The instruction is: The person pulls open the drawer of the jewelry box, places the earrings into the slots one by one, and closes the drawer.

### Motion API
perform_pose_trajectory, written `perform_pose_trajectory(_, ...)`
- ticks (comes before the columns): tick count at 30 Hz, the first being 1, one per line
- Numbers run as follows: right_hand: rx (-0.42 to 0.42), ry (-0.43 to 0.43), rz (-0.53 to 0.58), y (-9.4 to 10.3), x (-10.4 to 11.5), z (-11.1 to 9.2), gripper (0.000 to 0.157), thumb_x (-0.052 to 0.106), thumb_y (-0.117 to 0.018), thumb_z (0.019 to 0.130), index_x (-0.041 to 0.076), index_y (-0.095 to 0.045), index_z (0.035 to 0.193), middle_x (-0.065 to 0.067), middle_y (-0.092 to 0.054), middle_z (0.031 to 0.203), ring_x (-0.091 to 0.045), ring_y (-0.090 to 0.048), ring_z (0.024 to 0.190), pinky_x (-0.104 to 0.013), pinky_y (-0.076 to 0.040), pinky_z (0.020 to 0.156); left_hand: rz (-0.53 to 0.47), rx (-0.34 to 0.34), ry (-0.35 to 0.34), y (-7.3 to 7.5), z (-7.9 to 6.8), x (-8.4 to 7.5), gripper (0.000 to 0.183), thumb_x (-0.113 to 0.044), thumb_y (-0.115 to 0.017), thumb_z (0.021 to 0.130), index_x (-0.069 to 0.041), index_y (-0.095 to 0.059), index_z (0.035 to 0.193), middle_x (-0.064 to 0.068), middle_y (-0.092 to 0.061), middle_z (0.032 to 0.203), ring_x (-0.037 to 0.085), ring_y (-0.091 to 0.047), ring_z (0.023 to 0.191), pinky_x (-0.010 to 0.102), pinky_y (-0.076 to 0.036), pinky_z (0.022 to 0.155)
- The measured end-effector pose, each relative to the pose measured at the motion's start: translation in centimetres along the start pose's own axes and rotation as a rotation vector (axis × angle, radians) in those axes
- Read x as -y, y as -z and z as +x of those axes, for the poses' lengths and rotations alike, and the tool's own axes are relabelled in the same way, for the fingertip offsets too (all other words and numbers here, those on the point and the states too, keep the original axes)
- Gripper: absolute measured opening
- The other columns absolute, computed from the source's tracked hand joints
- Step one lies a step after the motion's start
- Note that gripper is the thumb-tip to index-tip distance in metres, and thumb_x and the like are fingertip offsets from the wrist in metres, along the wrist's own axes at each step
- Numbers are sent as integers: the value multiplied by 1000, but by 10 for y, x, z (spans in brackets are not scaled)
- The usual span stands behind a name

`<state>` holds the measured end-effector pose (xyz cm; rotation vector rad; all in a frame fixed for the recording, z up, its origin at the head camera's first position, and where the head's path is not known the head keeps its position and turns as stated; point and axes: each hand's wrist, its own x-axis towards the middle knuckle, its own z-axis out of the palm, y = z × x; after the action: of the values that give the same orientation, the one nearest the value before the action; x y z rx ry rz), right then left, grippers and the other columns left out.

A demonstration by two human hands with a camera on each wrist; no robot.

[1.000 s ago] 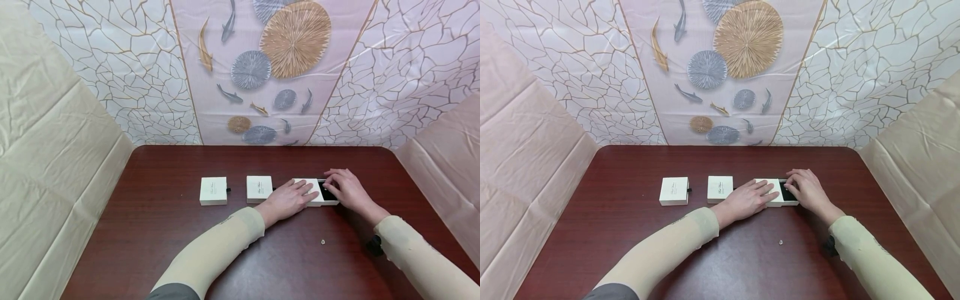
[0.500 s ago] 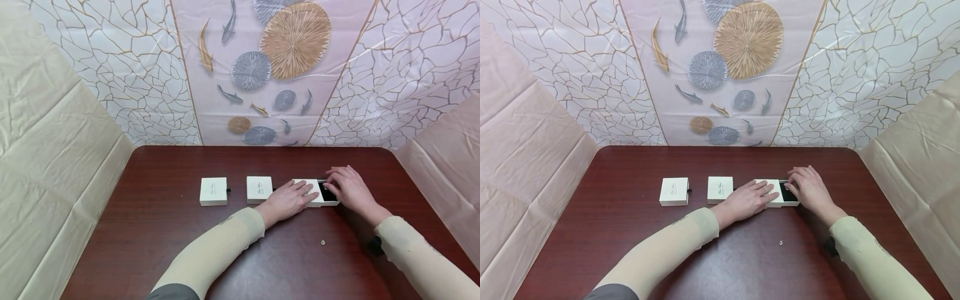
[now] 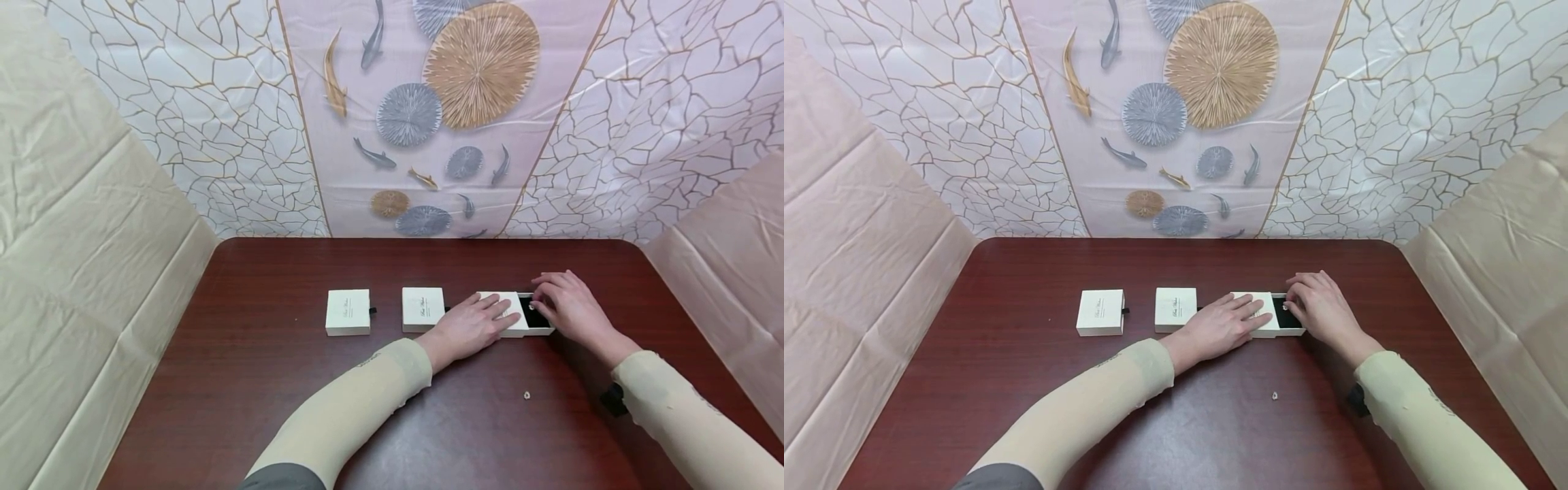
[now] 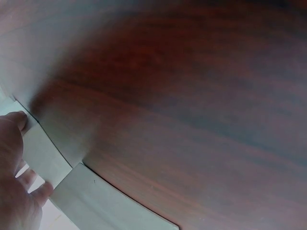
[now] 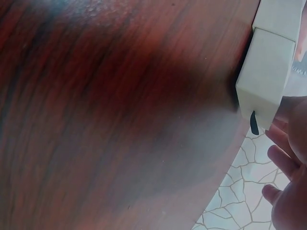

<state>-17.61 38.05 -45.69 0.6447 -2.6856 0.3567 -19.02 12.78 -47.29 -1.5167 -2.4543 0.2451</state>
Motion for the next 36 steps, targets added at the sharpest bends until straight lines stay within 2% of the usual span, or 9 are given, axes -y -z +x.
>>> perform_pose_trajectory(7,-29,1,-2,8,3,-2,15,0,-84,84,5,-72,89,-23,-73,118,-46,-60,122,-71,-31,119,6,2,-3,0,-1,1,53,-42,-49,114,-32,-43,165,1,-47,167,20,-44,154,39,-41,123)
perform_pose_trajectory(18,-46,24,21,29,21,-16,19,7,-90,80,6,-74,91,-23,-74,118,-46,-59,127,-68,-28,123,10,27,3,1,0,1,53,-43,-48,114,-33,-42,166,-1,-45,168,19,-42,155,38,-40,123)
perform_pose_trajectory(27,-70,90,43,36,41,-40,22,8,-88,77,10,-73,93,-19,-73,119,-44,-60,125,-50,-19,132,-8,39,7,2,0,0,54,-43,-48,114,-33,-41,166,-1,-44,169,19,-41,156,39,-37,125)
perform_pose_trajectory(29,-80,106,56,37,45,-45,20,12,-87,79,11,-73,93,-18,-73,120,-44,-60,124,-46,-18,133,-13,38,6,2,0,0,54,-42,-49,114,-32,-41,166,0,-44,169,19,-41,156,39,-37,125)
perform_pose_trajectory(31,-87,120,68,37,51,-51,16,25,-83,90,13,-73,93,-17,-73,120,-43,-60,124,-42,-16,133,-21,42,8,2,0,0,54,-42,-49,114,-32,-40,167,0,-43,169,19,-40,156,39,-37,125)
perform_pose_trajectory(34,-99,142,84,36,59,-58,37,49,-65,105,15,-73,93,-15,-73,120,-42,-60,123,-38,-13,133,-22,46,9,3,-1,0,54,-42,-49,114,-32,-40,167,0,-43,169,19,-40,156,39,-36,126)
perform_pose_trajectory(36,-103,155,88,35,64,-62,50,59,-50,109,17,-72,92,-13,-74,119,-41,-61,121,-36,-12,133,-21,46,11,3,-1,0,54,-42,-48,115,-32,-40,167,-1,-43,169,19,-40,156,39,-36,126)
